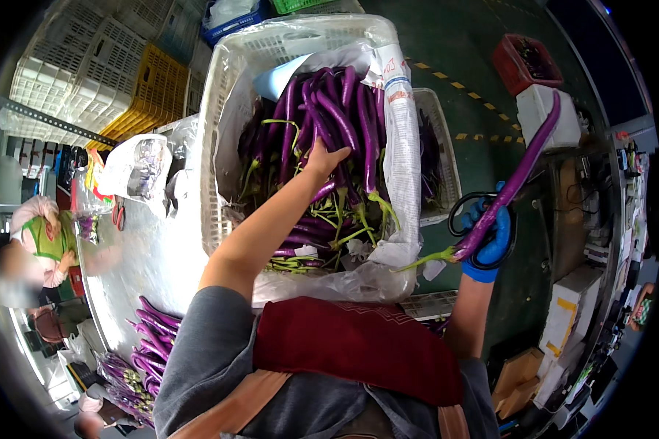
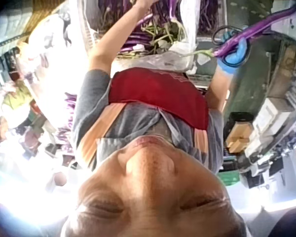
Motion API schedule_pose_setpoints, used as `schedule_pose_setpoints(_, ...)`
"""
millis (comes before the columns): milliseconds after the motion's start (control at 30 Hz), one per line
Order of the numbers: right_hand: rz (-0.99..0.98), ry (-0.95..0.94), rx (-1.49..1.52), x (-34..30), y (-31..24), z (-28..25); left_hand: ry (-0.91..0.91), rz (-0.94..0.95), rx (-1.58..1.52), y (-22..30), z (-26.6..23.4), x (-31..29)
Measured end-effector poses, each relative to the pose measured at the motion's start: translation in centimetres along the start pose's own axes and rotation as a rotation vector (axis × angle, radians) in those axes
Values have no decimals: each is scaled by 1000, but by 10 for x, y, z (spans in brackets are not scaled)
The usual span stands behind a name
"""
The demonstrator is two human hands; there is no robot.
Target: The person sorts purple eggplants by picking them from crates or a table, trimming their stems using scissors, and placing them into other crates.
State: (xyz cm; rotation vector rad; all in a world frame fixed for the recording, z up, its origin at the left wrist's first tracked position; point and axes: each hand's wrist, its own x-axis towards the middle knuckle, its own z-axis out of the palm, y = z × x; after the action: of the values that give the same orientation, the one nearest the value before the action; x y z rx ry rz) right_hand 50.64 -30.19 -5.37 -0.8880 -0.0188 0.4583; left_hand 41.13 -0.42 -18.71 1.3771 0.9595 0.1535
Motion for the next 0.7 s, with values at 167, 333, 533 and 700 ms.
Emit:
schedule_pose_setpoints(167,13,97,-150,-2,16,-29,353,-218,649,57,69,4)
schedule_pose_setpoints(333,15,176,-96,-9,20,-30,433,-160,907,47,90,9)
schedule_pose_setpoints(533,65,121,160,-8,14,-76,377,-188,947,46,78,23)
schedule_pose_setpoints(700,95,71,154,-12,-11,-81,378,-242,777,22,42,65)
